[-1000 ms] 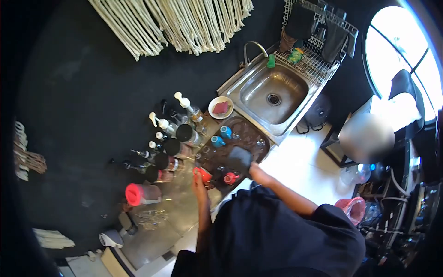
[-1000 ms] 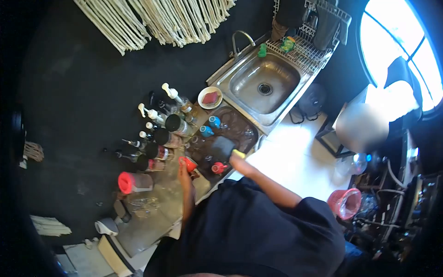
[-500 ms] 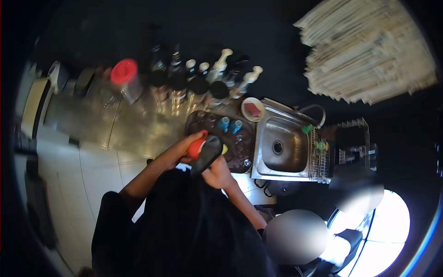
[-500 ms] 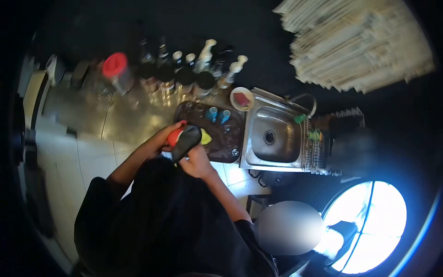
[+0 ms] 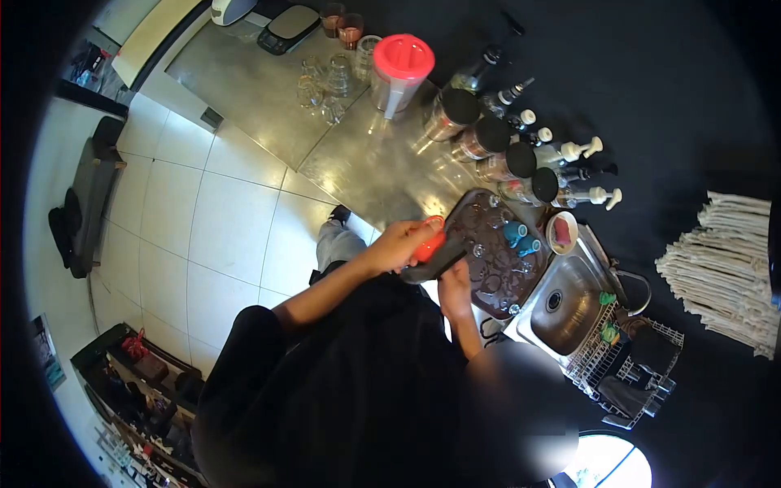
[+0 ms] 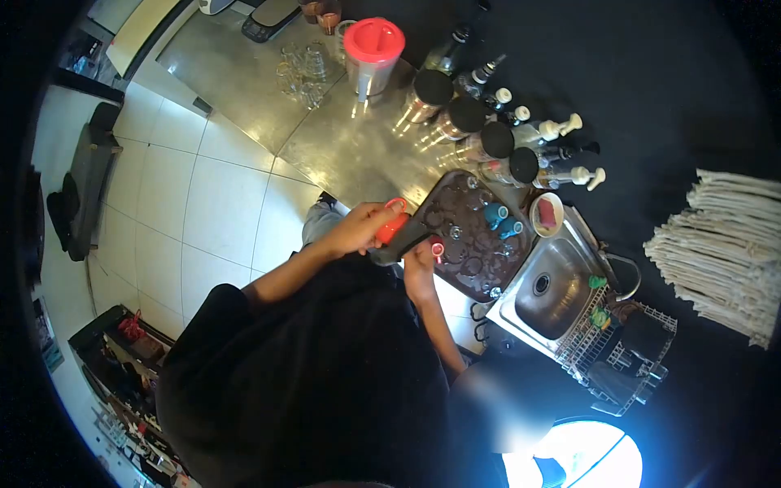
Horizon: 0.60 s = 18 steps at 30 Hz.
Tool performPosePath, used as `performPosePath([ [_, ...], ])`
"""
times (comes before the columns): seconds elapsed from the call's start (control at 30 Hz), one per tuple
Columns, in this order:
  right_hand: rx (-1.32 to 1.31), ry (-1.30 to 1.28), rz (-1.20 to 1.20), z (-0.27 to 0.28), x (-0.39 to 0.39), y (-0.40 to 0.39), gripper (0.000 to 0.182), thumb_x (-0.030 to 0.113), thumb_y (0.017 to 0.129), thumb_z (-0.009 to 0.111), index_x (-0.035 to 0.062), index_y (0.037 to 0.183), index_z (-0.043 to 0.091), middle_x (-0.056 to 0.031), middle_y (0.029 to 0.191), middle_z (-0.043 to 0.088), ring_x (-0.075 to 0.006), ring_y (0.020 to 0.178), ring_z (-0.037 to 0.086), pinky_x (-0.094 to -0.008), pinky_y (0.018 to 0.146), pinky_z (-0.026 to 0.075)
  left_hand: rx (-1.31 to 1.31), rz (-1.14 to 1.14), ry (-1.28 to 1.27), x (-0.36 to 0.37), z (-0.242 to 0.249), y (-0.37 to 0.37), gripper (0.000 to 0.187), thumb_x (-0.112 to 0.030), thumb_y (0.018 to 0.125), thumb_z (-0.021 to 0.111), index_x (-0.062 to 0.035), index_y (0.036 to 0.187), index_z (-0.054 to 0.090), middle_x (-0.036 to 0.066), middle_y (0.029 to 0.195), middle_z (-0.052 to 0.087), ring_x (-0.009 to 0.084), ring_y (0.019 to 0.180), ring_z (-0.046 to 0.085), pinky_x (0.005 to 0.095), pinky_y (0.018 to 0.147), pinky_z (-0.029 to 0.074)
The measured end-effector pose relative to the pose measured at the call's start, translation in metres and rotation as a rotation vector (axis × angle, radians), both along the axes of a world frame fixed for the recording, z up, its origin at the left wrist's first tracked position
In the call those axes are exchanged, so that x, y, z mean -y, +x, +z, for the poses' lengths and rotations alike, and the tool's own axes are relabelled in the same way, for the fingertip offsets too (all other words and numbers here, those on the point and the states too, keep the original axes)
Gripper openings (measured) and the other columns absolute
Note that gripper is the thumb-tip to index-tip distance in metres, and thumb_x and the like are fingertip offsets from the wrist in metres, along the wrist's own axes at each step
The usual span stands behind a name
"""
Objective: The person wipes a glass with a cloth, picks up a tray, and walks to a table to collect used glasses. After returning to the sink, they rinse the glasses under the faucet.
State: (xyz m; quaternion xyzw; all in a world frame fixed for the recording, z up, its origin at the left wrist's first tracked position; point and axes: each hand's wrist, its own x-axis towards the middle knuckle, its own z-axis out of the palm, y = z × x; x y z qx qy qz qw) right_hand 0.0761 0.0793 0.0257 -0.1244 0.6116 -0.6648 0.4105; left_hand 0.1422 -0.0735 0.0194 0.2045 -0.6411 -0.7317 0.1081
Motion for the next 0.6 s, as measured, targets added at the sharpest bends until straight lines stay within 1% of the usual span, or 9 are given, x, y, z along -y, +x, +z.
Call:
performPosePath([
  [0.07, -0.178, 0.139, 0.092, 0.007, 0.027, 0.011, 0.02, 0.006, 0.089, 0.052, 0.0015, 0.107, 0.058, -0.0105, 0.101, 0.063, -0.0244, 0.094, 0.061, -0.0339, 0.084, 0.044, 0.361, -0.241, 0.72, 0.043, 0.006, 0.009, 0.047, -0.048, 0.091, 0.053, -0.0042, 0.106, 0.06, 0.0, 0.061, 0.053, 0.0082, 0.044, 0.046, 0.0214, 0.041, 0.036],
  [0.1, -0.507, 0.108, 0.153, 0.006, 0.041, 0.015, 0.019, 0.004, 0.086, 0.053, 0.0011, 0.105, 0.058, -0.0125, 0.099, 0.064, -0.0277, 0.093, 0.061, -0.0354, 0.083, 0.044, 0.382, -0.15, 0.724, 0.051, 0.016, 0.011, 0.051, -0.053, 0.089, 0.051, -0.0053, 0.105, 0.06, 0.0, 0.058, 0.051, 0.0055, 0.036, 0.037, 0.0202, 0.033, 0.026],
  [0.2, -1.109, 0.085, 0.233, 0.013, 0.079, 0.022, 0.025, -0.003, 0.079, 0.056, -0.0002, 0.104, 0.059, -0.0189, 0.097, 0.063, -0.0366, 0.094, 0.06, -0.0386, 0.086, 0.043, 0.345, -0.196, 0.481, 0.09, 0.033, 0.013, 0.051, -0.053, 0.089, 0.052, -0.005, 0.104, 0.061, 0.0, 0.06, 0.054, 0.006, 0.044, 0.046, 0.019, 0.038, 0.032],
  [0.27, -0.991, 0.015, 0.004, 0.006, 0.106, 0.031, 0.022, 0.005, 0.087, 0.054, -0.0035, 0.107, 0.057, -0.0181, 0.105, 0.062, -0.0305, 0.099, 0.059, -0.0344, 0.086, 0.045, 0.279, -0.092, 0.47, 0.098, 0.021, 0.008, 0.049, -0.051, 0.088, 0.055, -0.0047, 0.103, 0.062, 0.0, 0.065, 0.058, 0.0089, 0.054, 0.055, 0.0225, 0.046, 0.041],
  [0.37, -0.268, -0.003, -0.244, 0.007, 0.141, 0.033, 0.029, 0.001, 0.089, 0.045, -0.0023, 0.117, 0.051, -0.0123, 0.114, 0.057, -0.0209, 0.107, 0.054, -0.0326, 0.094, 0.04, 0.204, 0.026, -0.343, 0.121, 0.036, 0.008, 0.044, -0.044, 0.083, 0.065, -0.0039, 0.101, 0.062, 0.009, 0.076, 0.064, 0.0228, 0.062, 0.062, 0.0333, 0.057, 0.048],
  [0.4, -0.056, -0.04, -0.313, 0.01, 0.153, 0.03, 0.028, 0.002, 0.091, 0.045, -0.0011, 0.118, 0.05, -0.0113, 0.114, 0.057, -0.0195, 0.107, 0.054, -0.0319, 0.095, 0.04, 0.203, 0.015, -0.345, 0.13, 0.035, 0.01, 0.044, -0.044, 0.083, 0.065, -0.0039, 0.101, 0.062, 0.009, 0.076, 0.064, 0.0228, 0.062, 0.062, 0.0333, 0.057, 0.048],
  [0.43, 0.28, -0.377, -0.322, 0.017, 0.159, 0.025, 0.025, 0.006, 0.092, 0.049, 0.002, 0.116, 0.051, -0.0091, 0.114, 0.057, -0.0167, 0.107, 0.053, -0.0312, 0.095, 0.04, 0.056, 0.034, -0.616, 0.137, 0.032, 0.011, 0.043, -0.042, 0.082, 0.066, -0.0036, 0.099, 0.062, 0.012, 0.076, 0.064, 0.0261, 0.064, 0.062, 0.0339, 0.057, 0.048],
  [0.47, 0.278, -0.377, -0.338, 0.014, 0.161, 0.025, 0.025, 0.006, 0.092, 0.049, 0.002, 0.116, 0.051, -0.0091, 0.114, 0.057, -0.0167, 0.107, 0.053, -0.0312, 0.095, 0.04, -0.101, 0.052, -0.883, 0.145, 0.031, 0.012, 0.041, -0.041, 0.081, 0.067, -0.0033, 0.098, 0.062, 0.014, 0.076, 0.063, 0.0294, 0.065, 0.062, 0.0345, 0.057, 0.048],
  [0.6, 0.143, -0.261, -0.397, -0.02, 0.171, 0.029, 0.023, 0.007, 0.092, 0.048, 0.0013, 0.113, 0.055, -0.0069, 0.113, 0.059, -0.0174, 0.107, 0.055, -0.033, 0.097, 0.039, 0.029, 0.017, -0.515, 0.162, 0.011, 0.022, 0.037, -0.038, 0.083, 0.065, -0.0046, 0.098, 0.061, 0.011, 0.07, 0.06, 0.0262, 0.06, 0.061, 0.0338, 0.055, 0.048],
])
